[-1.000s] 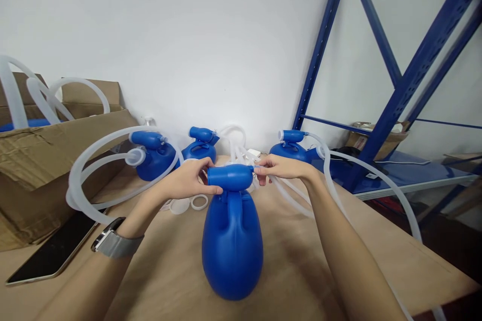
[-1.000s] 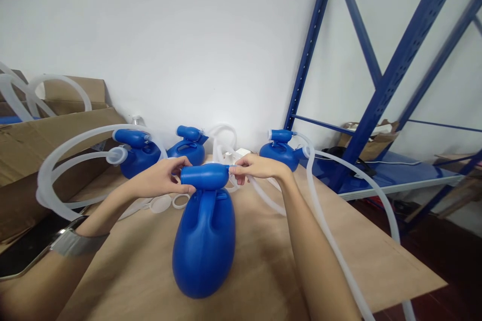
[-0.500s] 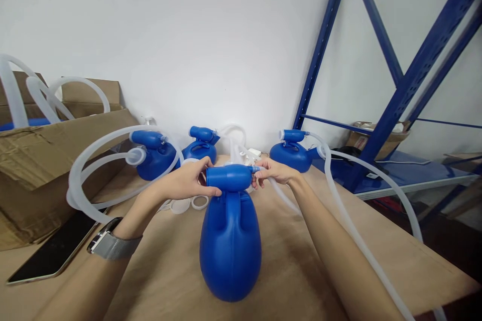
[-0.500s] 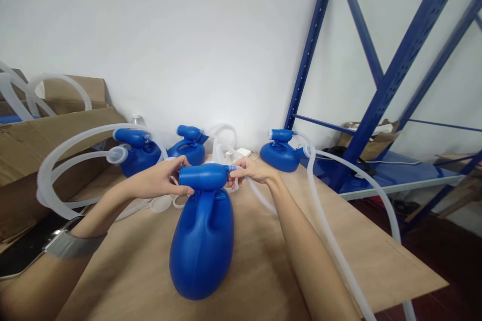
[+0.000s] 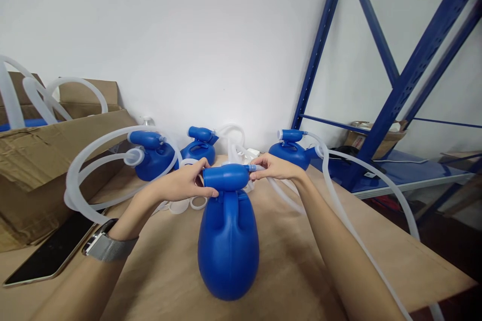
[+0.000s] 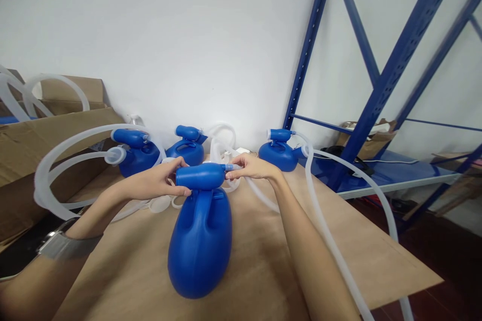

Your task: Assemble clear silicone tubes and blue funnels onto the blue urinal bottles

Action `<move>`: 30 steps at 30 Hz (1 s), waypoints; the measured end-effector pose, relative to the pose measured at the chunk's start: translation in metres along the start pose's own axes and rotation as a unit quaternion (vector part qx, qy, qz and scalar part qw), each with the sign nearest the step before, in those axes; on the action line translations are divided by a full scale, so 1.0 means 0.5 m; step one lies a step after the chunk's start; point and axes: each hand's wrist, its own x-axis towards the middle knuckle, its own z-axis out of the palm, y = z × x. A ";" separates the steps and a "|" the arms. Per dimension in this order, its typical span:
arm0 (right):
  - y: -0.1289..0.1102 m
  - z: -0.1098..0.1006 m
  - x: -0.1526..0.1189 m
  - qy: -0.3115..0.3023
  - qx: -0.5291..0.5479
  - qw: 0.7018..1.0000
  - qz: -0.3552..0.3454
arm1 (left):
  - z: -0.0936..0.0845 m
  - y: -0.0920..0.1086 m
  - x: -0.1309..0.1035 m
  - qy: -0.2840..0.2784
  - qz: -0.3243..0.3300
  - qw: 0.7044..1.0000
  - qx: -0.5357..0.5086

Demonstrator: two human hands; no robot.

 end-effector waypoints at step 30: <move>-0.053 0.012 -0.008 0.076 -0.300 0.951 -0.008 | 0.006 -0.001 0.003 -0.014 -0.021 0.998 0.050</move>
